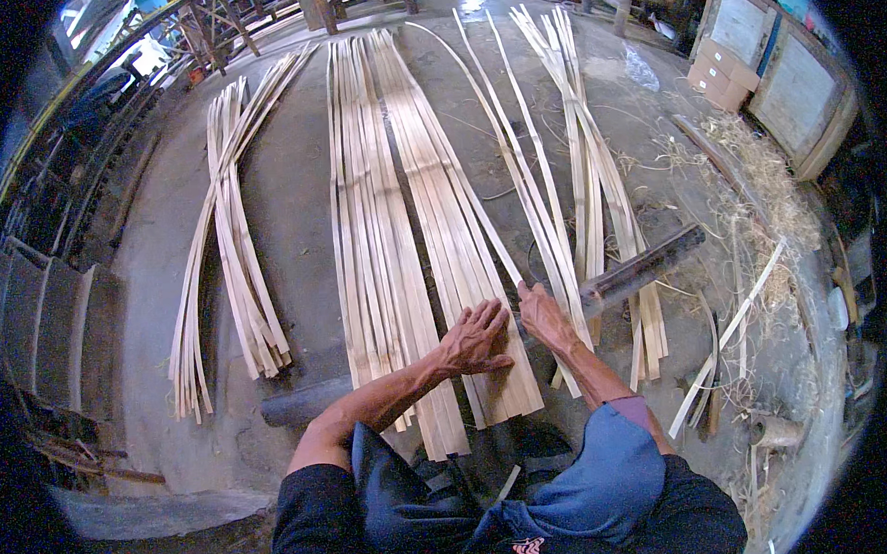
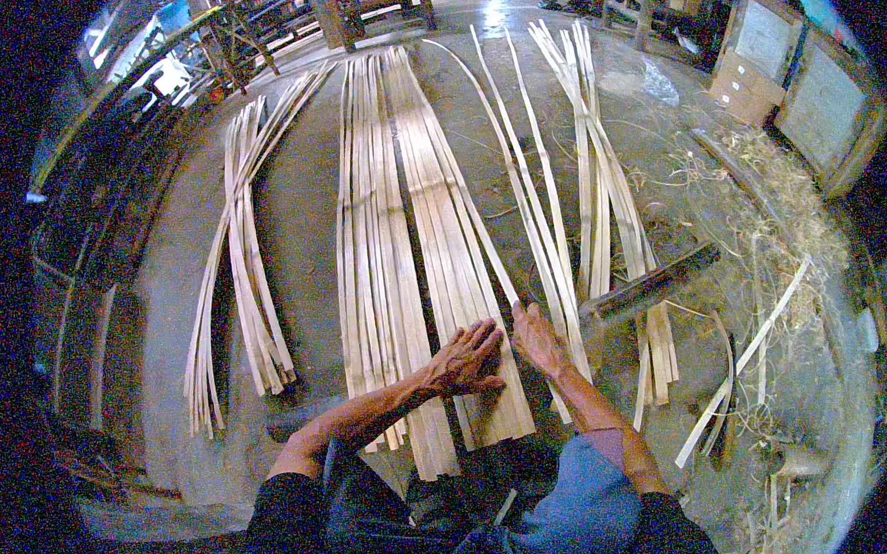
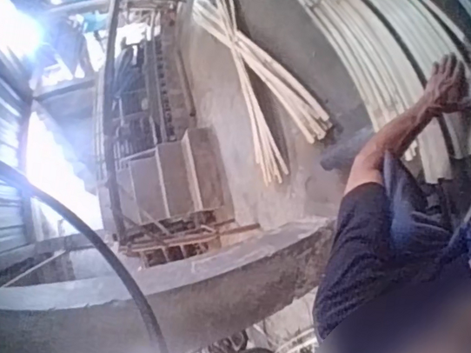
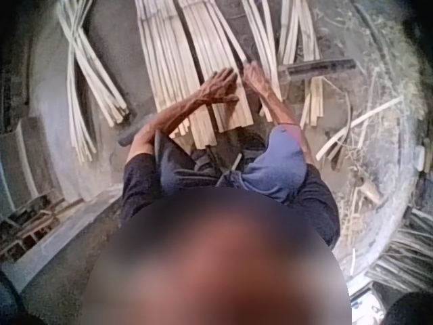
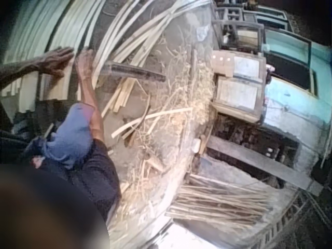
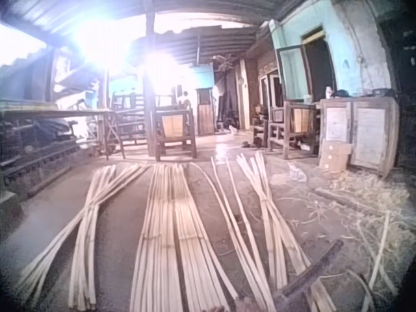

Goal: The person sits on the floor and repeatedly picks up, aligns, and stacks thin bamboo strips into neat piles. They handle the strips by hand, adjusting their positions and creating organized bundles on the floor.

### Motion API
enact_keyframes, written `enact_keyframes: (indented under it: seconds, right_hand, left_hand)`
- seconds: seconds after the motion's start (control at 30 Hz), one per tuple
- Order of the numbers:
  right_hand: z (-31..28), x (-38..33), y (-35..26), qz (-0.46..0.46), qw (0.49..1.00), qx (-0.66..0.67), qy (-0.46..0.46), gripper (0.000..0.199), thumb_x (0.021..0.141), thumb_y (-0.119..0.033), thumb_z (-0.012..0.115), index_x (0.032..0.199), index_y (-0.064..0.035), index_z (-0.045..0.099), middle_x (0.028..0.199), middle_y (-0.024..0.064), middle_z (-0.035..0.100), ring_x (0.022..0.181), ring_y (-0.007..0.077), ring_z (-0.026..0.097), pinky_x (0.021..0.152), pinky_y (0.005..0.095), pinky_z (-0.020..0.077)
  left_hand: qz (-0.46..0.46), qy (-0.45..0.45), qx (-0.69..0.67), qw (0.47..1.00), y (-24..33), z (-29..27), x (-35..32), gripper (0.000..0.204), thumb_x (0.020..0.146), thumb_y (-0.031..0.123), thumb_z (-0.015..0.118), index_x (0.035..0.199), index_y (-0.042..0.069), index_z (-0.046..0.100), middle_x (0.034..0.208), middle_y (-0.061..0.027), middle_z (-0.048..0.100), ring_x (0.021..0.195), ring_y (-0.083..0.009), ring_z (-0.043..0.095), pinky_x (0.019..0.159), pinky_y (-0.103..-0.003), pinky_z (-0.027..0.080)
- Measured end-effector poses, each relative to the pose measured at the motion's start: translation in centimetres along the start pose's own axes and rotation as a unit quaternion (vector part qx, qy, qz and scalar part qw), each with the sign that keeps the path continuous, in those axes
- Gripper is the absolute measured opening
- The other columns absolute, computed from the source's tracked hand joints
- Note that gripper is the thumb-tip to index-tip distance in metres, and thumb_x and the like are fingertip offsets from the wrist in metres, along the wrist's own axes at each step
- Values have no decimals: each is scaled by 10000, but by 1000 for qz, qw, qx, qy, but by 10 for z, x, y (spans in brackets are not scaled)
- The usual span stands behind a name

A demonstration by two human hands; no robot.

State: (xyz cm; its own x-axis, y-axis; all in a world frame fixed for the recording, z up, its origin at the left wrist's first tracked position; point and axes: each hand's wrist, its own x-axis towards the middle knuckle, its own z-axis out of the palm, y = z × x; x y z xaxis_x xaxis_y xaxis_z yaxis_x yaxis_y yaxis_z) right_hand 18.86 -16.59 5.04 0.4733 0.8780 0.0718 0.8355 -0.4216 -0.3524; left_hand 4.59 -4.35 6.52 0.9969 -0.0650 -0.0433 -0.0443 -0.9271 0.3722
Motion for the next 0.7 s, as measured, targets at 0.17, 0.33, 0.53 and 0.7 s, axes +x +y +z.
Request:
enact_keyframes:
  seconds: [0.17, 0.33, 0.53, 0.7]
  right_hand:
    - [-1, 13, -8, -67, 996, 54, -1, 247, 790, -127, 486, 957, 54, 483, 741, 248, 506, 717, 402, 511, 620, 445, 421]
    - [2, 21, -1, 58, 982, 174, 34, 274, 802, -148, 477, 1017, 19, 506, 756, 242, 523, 750, 394, 512, 656, 434, 414]
    - [7, 19, 12, 79, 975, 194, 68, 283, 811, -135, 462, 1056, -3, 517, 752, 248, 523, 742, 382, 524, 650, 433, 418]
    - [20, 33, 21, -15, 993, 110, 44, 279, 814, -132, 449, 1045, 8, 519, 779, 255, 524, 735, 384, 524, 654, 437, 423]
  left_hand:
    - [11, -11, 27, 1000, -2, -2, 4, 909, 686, 594, 532, 1286, -24, 241, 1342, -224, 215, 1243, -358, 220, 983, -493, 234]
    - [12, -19, 7, 1000, -2, -5, 4, 922, 658, 585, 557, 1273, -34, 259, 1330, -227, 234, 1233, -357, 237, 975, -471, 249]
    - [12, -16, 11, 1000, 1, -9, 6, 922, 643, 572, 575, 1267, -33, 267, 1320, -224, 249, 1228, -352, 247, 977, -463, 247]
    - [8, -18, 17, 1000, 1, -10, 4, 922, 650, 570, 574, 1273, -31, 257, 1318, -217, 254, 1232, -341, 243, 982, -463, 242]
